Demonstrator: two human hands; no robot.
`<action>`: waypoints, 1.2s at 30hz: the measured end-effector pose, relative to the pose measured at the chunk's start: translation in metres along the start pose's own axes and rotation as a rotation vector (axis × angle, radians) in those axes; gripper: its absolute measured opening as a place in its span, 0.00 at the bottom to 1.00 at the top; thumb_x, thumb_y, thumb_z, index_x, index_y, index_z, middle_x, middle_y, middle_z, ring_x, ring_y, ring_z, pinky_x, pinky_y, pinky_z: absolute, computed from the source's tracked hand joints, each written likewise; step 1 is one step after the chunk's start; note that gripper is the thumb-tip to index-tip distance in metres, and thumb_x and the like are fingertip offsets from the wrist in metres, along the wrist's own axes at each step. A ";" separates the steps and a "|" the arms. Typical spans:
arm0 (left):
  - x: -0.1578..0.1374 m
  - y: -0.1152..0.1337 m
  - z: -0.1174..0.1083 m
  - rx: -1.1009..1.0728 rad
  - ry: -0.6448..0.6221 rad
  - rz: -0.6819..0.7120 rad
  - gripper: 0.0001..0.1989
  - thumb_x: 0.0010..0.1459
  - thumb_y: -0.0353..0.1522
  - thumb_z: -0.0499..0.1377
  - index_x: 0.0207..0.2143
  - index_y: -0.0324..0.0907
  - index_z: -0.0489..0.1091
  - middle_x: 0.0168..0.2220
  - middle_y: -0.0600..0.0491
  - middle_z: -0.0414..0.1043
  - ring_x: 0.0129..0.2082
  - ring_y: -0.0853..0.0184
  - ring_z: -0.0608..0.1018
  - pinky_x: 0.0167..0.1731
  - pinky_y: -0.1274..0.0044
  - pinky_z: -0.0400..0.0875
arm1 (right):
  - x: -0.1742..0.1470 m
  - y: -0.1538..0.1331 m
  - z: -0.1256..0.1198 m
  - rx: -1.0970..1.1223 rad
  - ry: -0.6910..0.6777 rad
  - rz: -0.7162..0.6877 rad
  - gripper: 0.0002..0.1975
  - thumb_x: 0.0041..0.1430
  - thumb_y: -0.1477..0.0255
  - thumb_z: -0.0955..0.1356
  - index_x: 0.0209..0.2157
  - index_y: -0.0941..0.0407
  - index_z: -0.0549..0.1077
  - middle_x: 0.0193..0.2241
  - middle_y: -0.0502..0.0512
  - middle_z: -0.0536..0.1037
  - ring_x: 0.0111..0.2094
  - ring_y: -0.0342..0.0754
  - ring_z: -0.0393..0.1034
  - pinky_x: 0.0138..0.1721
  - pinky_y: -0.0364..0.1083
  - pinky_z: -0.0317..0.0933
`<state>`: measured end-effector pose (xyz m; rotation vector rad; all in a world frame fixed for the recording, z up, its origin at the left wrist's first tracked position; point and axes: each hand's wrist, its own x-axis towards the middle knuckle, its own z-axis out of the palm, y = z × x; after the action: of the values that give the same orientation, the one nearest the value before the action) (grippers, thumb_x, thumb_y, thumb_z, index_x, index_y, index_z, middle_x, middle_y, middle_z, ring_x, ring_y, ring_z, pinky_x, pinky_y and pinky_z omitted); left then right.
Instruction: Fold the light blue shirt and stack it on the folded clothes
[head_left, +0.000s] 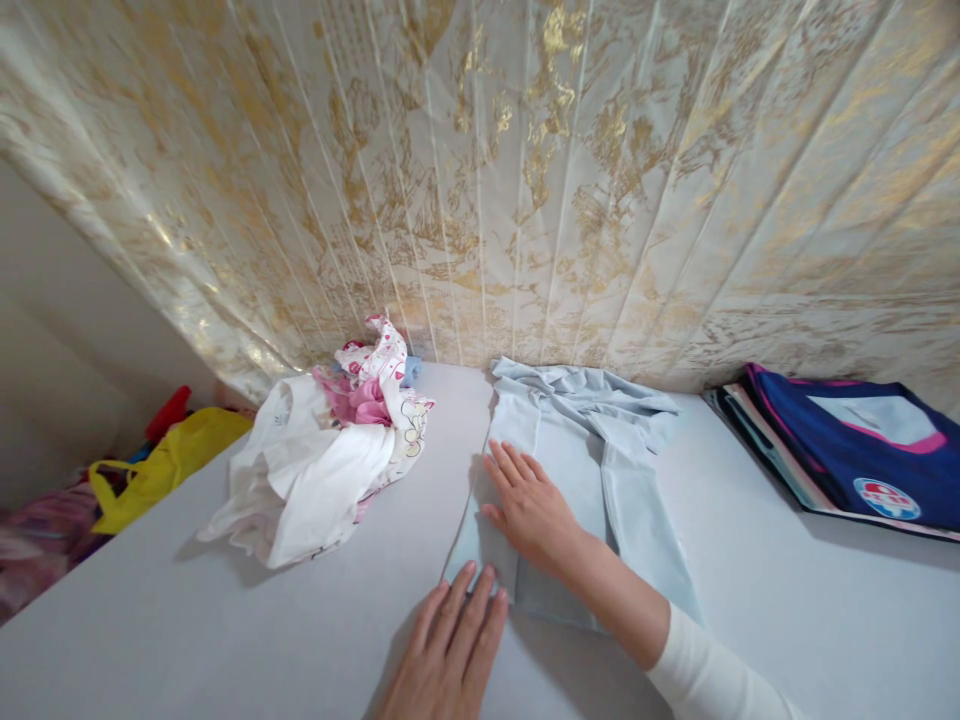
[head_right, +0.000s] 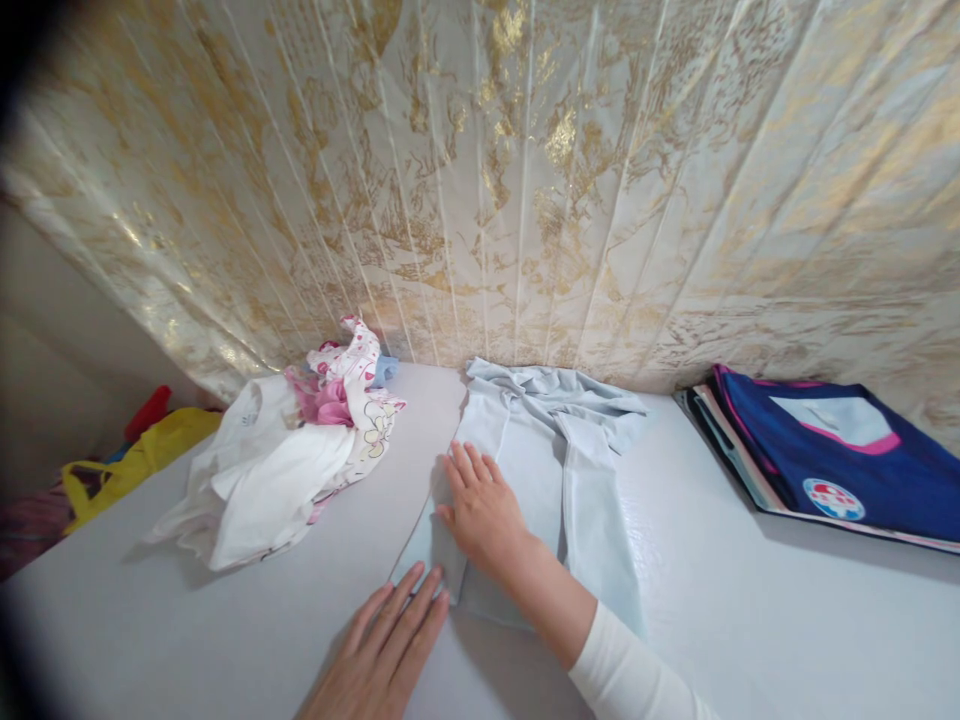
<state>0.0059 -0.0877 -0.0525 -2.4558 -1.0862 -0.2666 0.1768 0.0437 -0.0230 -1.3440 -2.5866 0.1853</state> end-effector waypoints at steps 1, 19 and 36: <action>-0.001 0.001 0.001 -0.007 0.009 -0.012 0.26 0.65 0.32 0.48 0.65 0.41 0.56 0.61 0.50 0.64 0.61 0.59 0.64 0.57 0.71 0.57 | -0.001 -0.003 0.001 0.012 0.000 -0.040 0.31 0.64 0.66 0.65 0.65 0.62 0.57 0.67 0.65 0.50 0.68 0.58 0.43 0.64 0.57 0.46; -0.001 -0.036 -0.011 -0.217 -0.065 -0.068 0.37 0.65 0.44 0.53 0.68 0.35 0.45 0.66 0.42 0.54 0.64 0.56 0.60 0.58 0.67 0.59 | -0.005 -0.003 0.015 0.064 0.034 -0.046 0.31 0.68 0.60 0.59 0.66 0.62 0.53 0.67 0.63 0.50 0.68 0.53 0.42 0.65 0.55 0.44; 0.017 -0.054 -0.019 -0.654 -0.053 -0.198 0.11 0.66 0.24 0.48 0.41 0.43 0.68 0.41 0.51 0.71 0.41 0.62 0.72 0.41 0.71 0.68 | -0.064 -0.018 -0.027 0.513 0.029 -0.226 0.21 0.46 0.91 0.60 0.36 0.54 0.71 0.35 0.50 0.72 0.38 0.46 0.64 0.41 0.44 0.58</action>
<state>-0.0227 -0.0534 -0.0131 -2.9200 -1.4447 -0.7211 0.2052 -0.0190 -0.0022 -0.8596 -2.4045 0.7232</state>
